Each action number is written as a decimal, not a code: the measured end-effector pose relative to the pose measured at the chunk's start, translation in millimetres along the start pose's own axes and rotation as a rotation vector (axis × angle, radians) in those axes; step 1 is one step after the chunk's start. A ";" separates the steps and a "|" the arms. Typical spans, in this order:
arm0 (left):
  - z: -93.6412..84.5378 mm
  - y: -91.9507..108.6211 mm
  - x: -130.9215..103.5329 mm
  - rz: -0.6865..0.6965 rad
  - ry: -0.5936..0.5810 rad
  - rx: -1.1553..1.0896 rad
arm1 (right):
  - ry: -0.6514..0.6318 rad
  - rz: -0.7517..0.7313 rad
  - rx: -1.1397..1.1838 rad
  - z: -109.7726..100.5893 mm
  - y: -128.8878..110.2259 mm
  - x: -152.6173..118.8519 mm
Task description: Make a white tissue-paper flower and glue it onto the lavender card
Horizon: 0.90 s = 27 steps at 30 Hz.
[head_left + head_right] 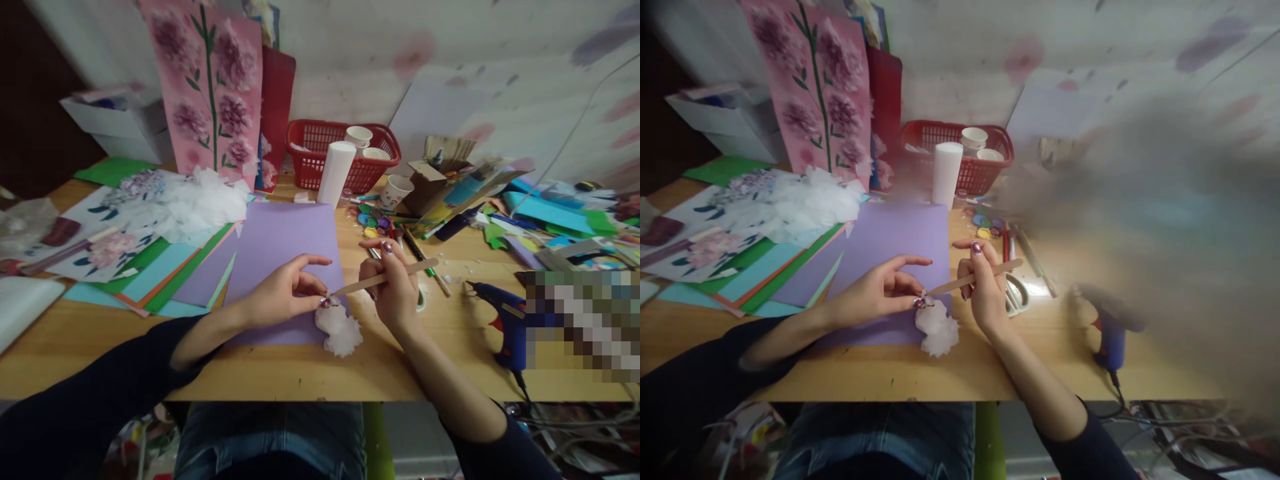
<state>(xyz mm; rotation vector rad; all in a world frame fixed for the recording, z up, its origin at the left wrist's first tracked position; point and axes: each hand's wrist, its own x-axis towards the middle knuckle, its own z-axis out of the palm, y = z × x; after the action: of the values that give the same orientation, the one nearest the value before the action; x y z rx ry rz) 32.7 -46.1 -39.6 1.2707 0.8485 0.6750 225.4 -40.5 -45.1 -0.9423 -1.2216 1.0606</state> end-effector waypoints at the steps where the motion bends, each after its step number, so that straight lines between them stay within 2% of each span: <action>1: -1.1 -0.3 0.3 -0.001 0.015 0.028 | 0.018 -0.015 -0.005 -0.6 -0.4 0.4; 4: -4.1 -0.9 0.9 -0.007 0.067 0.079 | 0.053 -0.054 -0.007 -2.3 -2.3 0.2; 9: -3.6 0.8 1.0 -0.027 0.118 0.019 | -0.006 -0.049 -0.006 -0.8 -5.9 -4.8; 12: -1.8 2.6 0.1 -0.031 0.103 -0.017 | -0.031 -0.043 -0.022 1.9 -7.6 -7.0; 19: 0.0 1.9 -0.9 -0.016 0.071 0.019 | 0.007 -0.057 0.016 1.6 -8.9 -2.4; 24: 2.0 -0.6 -0.2 -0.045 0.038 -0.149 | 0.038 -0.102 0.041 0.0 -8.2 -4.2; 27: 2.5 -0.5 0.5 -0.049 0.052 -0.197 | 0.011 -0.156 0.056 0.6 -8.1 -8.7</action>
<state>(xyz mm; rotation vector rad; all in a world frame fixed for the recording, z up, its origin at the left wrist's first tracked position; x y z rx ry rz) 35.1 -47.1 -39.9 1.0557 0.8321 0.7366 225.5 -51.0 -39.4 -0.7958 -1.2301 0.9599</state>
